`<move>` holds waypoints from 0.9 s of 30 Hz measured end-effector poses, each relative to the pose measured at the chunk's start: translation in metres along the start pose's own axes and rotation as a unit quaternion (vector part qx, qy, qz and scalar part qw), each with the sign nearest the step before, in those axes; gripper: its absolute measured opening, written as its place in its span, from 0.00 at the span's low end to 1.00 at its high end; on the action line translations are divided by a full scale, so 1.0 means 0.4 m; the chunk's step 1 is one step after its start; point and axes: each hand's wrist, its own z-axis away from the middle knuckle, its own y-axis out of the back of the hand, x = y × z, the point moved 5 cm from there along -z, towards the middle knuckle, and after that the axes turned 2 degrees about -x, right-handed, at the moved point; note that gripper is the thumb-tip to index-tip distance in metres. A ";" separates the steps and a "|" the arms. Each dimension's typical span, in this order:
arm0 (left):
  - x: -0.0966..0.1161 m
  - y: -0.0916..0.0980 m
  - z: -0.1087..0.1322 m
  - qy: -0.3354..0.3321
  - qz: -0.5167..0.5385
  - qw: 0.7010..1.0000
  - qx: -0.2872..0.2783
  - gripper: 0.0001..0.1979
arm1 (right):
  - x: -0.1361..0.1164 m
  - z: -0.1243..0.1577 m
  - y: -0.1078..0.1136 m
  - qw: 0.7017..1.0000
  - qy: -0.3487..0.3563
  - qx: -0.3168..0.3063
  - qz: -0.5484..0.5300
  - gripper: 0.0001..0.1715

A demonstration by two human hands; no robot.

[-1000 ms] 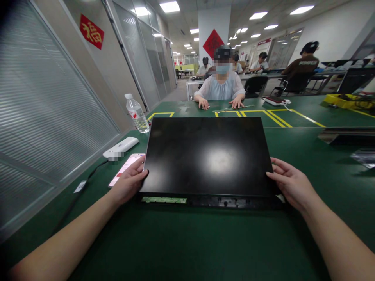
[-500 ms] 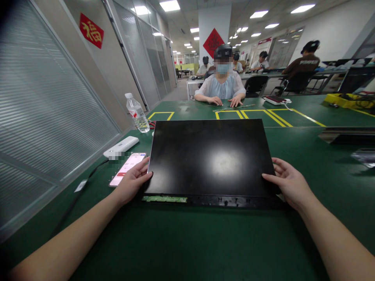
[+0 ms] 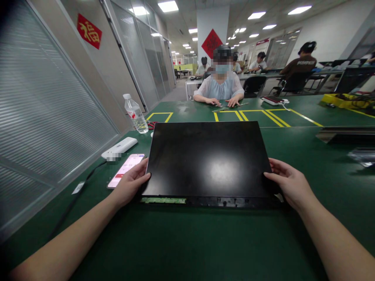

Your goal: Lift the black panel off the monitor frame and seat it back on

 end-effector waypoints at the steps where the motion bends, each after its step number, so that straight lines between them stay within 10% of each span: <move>1: 0.001 0.000 0.001 0.004 0.004 1.000 0.003 0.37 | -0.002 0.001 0.002 1.000 -0.007 0.002 -0.001 0.32; 27: 0.104 -0.003 0.028 0.062 0.071 0.993 0.070 0.27 | -0.067 0.049 -0.026 0.999 0.042 -0.025 -0.021 0.40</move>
